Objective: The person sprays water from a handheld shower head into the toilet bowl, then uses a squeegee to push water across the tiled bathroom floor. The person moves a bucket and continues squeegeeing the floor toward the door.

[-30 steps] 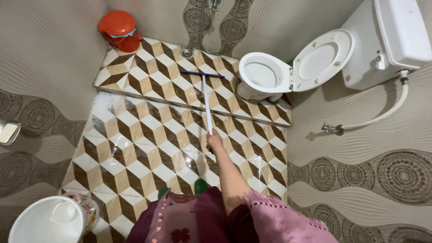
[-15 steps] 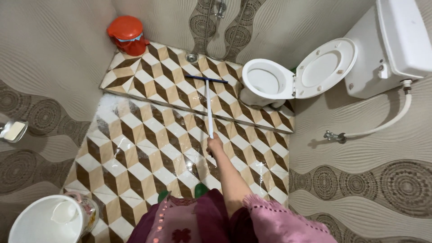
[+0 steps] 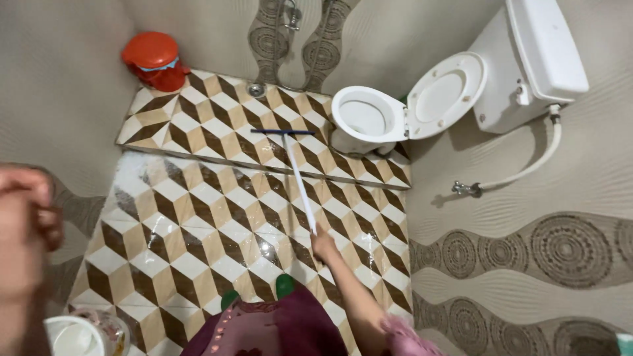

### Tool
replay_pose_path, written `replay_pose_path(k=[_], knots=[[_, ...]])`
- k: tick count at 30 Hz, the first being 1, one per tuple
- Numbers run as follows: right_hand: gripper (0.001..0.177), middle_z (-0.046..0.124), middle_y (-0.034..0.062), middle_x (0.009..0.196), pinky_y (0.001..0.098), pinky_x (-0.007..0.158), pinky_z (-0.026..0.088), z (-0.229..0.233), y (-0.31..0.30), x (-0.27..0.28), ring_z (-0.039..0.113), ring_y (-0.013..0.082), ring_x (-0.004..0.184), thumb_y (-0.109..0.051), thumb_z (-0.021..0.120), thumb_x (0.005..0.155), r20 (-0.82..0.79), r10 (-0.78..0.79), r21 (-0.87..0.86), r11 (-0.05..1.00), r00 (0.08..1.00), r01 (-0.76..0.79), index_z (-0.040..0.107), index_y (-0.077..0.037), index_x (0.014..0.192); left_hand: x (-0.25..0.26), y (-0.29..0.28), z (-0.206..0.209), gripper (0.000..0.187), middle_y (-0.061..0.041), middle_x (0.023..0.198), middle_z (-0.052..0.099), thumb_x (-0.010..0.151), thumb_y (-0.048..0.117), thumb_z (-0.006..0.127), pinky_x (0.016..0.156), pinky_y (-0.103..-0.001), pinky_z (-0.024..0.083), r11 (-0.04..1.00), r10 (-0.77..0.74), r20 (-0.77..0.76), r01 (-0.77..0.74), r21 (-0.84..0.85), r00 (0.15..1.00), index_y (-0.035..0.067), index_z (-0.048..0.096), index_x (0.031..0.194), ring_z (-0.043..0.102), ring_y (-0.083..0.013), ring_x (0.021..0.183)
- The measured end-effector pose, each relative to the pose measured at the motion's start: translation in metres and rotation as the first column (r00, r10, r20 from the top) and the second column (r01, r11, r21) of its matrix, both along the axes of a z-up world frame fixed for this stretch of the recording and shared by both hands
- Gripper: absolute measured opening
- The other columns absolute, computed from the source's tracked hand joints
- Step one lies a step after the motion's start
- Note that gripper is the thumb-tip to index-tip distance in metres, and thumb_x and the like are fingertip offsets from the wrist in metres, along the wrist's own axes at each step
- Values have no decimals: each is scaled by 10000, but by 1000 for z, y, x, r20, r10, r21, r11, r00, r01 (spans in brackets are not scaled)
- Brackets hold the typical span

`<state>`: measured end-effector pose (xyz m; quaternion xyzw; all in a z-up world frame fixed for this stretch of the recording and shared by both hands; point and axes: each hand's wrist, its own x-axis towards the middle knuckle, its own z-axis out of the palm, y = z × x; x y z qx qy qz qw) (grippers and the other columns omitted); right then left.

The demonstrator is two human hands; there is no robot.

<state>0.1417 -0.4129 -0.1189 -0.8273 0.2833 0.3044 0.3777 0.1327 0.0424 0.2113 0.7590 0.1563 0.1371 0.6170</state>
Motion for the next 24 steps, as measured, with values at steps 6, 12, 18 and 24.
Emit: replay_pose_path(k=[6, 12, 18, 24], knots=[[588, 638, 153, 1403, 415, 1040, 514, -34, -2, -26, 646, 358, 1223, -360, 468, 1016, 61, -54, -8, 998, 997, 55, 382, -340, 1597, 14, -13, -41, 282, -37, 802, 566, 1065, -1, 394, 598, -271, 359, 981, -154, -95, 164, 105, 983, 87, 626, 932, 478, -129, 701], [373, 680, 206, 991, 461, 535, 520, -46, 25, 96, 651, 356, 711, -352, 467, 967, 201, -119, 71, 992, 972, 106, 570, -252, 1311, 75, -25, -101, 271, 30, 544, 432, 967, 114, 422, 506, -314, 278, 921, -197, -214, 255, 293, 957, 208, 581, 769, 378, -129, 489], [536, 625, 172, 1375, 448, 834, 567, -43, -10, 105, 666, 397, 1116, -393, 445, 1009, 44, -30, -76, 997, 999, 33, 471, -374, 1545, 114, -61, -130, 335, 50, 912, 686, 1001, 68, 404, 590, -309, 359, 920, -207, -218, 266, 289, 954, 209, 698, 927, 476, -133, 626], [604, 442, 147, 1608, 521, 1216, 363, 96, -18, -76, 423, 407, 1459, -379, 496, 1020, 83, 94, -39, 995, 992, -91, 394, -251, 1601, 113, -85, -114, 171, 4, 518, 377, 1021, 97, 518, 313, -199, 225, 933, -360, -304, 335, -133, 882, 87, 657, 1119, 309, -78, 355]])
